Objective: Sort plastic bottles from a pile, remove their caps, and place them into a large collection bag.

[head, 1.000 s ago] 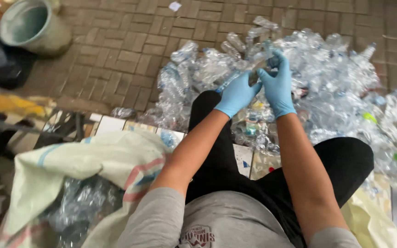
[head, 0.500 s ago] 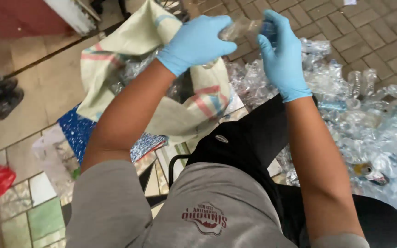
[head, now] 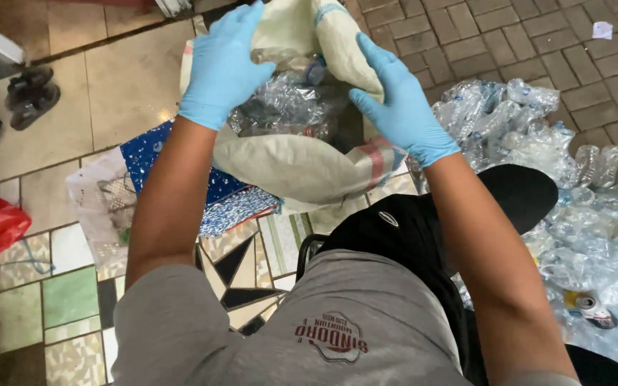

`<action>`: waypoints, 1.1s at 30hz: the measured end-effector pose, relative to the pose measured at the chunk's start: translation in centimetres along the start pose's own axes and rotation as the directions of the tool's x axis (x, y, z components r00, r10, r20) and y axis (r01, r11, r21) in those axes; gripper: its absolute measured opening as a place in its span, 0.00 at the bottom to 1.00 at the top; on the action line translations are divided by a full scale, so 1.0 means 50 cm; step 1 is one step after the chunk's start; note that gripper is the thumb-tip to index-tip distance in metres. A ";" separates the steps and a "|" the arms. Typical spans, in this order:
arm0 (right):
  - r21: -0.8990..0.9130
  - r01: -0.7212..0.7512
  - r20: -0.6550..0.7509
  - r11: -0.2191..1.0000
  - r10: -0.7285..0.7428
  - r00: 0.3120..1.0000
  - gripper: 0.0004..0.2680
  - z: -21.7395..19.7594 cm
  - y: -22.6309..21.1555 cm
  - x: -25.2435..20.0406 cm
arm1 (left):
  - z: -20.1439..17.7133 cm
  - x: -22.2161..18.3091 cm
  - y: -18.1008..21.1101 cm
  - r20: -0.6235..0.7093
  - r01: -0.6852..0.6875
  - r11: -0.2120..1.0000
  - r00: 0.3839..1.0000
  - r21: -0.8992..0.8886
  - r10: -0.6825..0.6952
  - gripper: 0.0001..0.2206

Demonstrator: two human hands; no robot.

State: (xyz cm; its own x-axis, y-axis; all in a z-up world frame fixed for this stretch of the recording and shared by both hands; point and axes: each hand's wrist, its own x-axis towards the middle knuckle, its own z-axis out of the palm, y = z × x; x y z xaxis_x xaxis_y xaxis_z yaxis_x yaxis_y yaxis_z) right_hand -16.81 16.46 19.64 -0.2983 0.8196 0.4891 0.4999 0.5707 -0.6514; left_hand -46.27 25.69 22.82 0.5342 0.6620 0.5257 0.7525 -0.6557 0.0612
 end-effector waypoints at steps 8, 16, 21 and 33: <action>-0.011 -0.144 -0.061 0.990 0.143 0.988 0.22 -0.099 -0.004 -0.060 | 0.036 0.016 -0.025 -0.056 0.114 0.993 0.992 0.031 -0.113 0.29; -0.059 -0.157 -0.286 0.986 0.134 0.949 0.19 -0.254 0.015 -0.222 | 0.075 0.124 0.149 0.049 -0.182 0.977 0.981 -0.115 0.188 0.31; -0.046 -0.444 -0.451 0.895 0.378 0.808 0.19 -0.375 0.039 -0.456 | 0.142 0.233 0.405 0.126 -0.425 0.828 0.859 -0.365 0.497 0.33; -0.085 -0.923 -0.811 0.376 0.512 0.283 0.16 -0.431 0.024 -0.946 | 0.501 0.220 1.039 0.112 -0.589 0.361 0.416 -0.723 0.903 0.36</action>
State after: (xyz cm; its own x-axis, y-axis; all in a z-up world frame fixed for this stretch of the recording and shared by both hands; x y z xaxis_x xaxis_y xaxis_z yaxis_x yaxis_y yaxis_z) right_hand 15.42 -22.73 8.21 0.8309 0.4836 0.2754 0.5322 -0.5459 -0.6471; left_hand 8.34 7.99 10.55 0.9443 -0.2762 0.1787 -0.3218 -0.8888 0.3263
